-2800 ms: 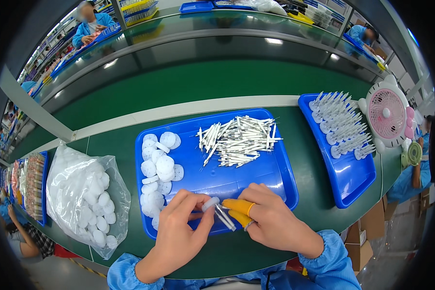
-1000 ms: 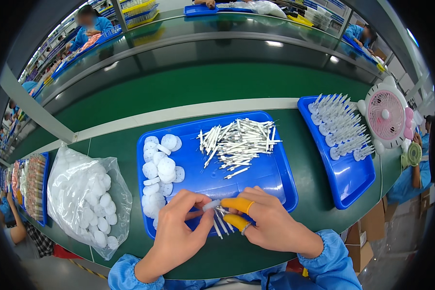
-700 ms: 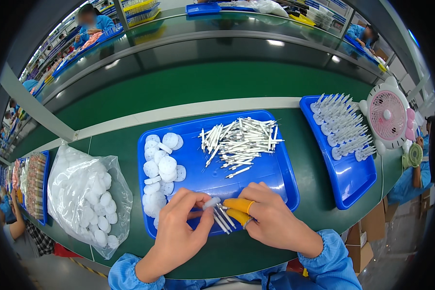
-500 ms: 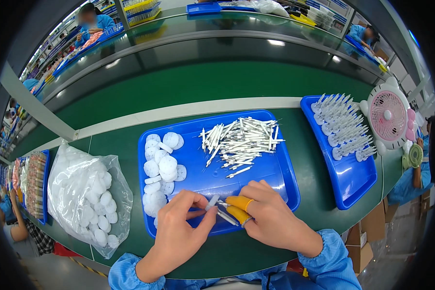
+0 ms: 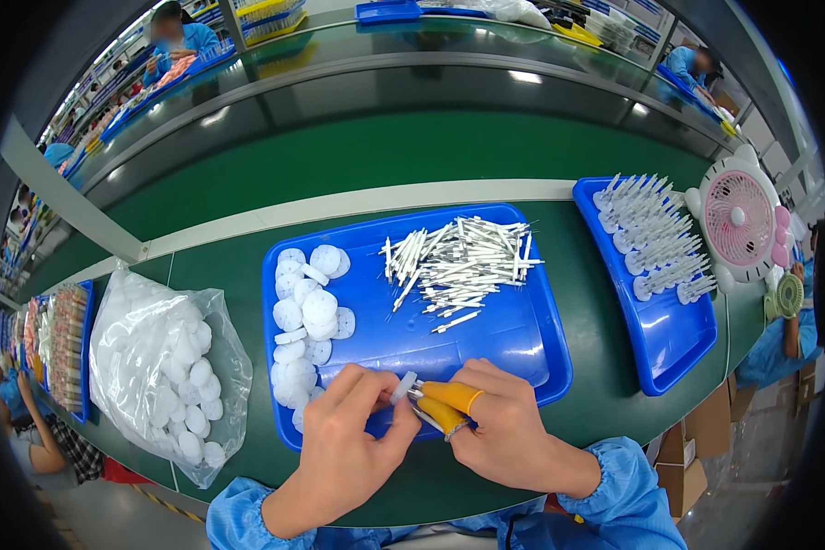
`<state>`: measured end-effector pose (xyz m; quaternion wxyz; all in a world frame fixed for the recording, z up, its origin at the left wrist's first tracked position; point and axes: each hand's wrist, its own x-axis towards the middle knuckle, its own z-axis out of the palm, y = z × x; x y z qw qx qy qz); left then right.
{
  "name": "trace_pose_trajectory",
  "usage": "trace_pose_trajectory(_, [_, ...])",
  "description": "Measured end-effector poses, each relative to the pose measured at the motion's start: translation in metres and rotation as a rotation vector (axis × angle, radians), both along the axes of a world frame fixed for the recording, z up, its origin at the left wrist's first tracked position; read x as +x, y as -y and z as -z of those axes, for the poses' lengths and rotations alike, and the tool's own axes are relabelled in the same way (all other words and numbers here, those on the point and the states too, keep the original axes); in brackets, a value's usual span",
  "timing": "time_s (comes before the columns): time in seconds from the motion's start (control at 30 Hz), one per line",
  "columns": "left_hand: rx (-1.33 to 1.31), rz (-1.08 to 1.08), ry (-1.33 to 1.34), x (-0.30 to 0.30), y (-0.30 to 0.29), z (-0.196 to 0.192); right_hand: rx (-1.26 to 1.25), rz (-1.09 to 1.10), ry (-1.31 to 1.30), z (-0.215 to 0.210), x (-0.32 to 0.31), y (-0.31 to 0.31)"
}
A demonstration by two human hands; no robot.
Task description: The person inserts white plastic rods into white circular bases using a yellow tool. They pick up a base, insert a rod, and place the assembled unit into a blue tray. The process is repeated continuously throughout the clip.
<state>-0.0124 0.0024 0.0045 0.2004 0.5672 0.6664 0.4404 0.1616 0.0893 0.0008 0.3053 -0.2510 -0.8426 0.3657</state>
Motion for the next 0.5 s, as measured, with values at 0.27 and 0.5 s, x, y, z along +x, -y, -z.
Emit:
trace_pose_trajectory(0.27, [-0.032, -0.023, 0.030, 0.001, 0.000, -0.003, -0.034, 0.038, -0.029, 0.003, -0.007, -0.001])
trace_pose_trajectory(0.5, [-0.141, 0.031, 0.529, -0.006, 0.000, -0.014, 0.017, 0.049, -0.077, -0.017, 0.004, -0.003])
